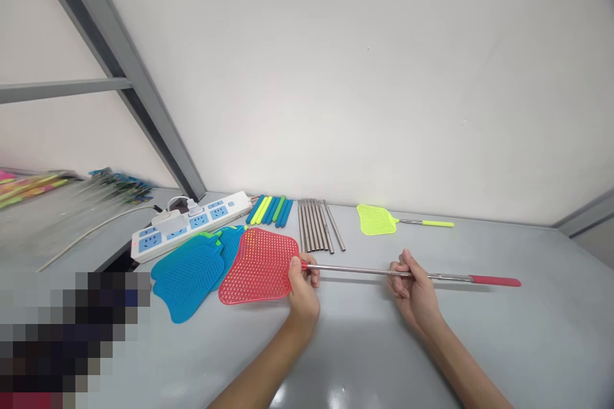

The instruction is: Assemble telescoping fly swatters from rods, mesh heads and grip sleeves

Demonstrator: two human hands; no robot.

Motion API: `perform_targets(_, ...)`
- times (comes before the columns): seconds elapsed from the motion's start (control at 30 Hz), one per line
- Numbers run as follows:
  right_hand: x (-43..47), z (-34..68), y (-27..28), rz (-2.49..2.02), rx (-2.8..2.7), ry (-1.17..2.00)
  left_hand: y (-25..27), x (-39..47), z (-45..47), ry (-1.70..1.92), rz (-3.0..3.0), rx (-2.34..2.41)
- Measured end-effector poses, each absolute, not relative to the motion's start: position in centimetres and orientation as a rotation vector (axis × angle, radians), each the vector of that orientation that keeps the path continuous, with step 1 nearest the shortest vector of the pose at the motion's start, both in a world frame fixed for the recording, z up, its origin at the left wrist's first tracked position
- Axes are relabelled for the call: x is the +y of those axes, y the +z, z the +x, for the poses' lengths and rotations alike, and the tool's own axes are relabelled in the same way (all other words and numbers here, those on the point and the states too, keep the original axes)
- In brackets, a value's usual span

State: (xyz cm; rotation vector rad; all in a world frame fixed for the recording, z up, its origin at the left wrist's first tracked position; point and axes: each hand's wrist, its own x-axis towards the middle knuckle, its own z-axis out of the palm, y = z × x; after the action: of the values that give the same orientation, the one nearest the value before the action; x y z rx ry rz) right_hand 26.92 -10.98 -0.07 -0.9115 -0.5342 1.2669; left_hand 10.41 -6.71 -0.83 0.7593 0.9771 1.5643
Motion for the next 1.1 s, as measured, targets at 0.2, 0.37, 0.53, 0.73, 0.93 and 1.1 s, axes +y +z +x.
perform_targets(0.2, -11.1, 26.9, 0.3, -0.904, -0.479, 1.209, -1.0, -7.3, 10.8, 1.588, 0.746, 0.936)
perform_targets(0.37, -11.3, 26.6, 0.3, -0.895, -0.445, 1.21, -0.9, -7.6, 10.9, 1.602, 0.69, 0.88)
perform_targets(0.53, -11.6, 26.4, -0.1, -0.877, -0.406, 1.206, -0.6, -7.9, 11.0, 1.615, 0.654, 0.871)
perform_targets(0.73, -11.5, 26.2, -0.3, -0.872, -0.398, 1.201, -0.4, -8.1, 11.1, 1.623, 0.615, 0.829)
perform_targets(0.93, -11.4, 25.8, 0.0, -0.888, -0.403, 1.171, -0.6, -7.5, 10.8, 1.58, 0.647, 0.863)
perform_targets(1.1, -11.2, 26.0, 0.3, -0.951, -0.438, 1.19, 0.3, -6.2, 9.9, 1.487, 0.734, 0.833)
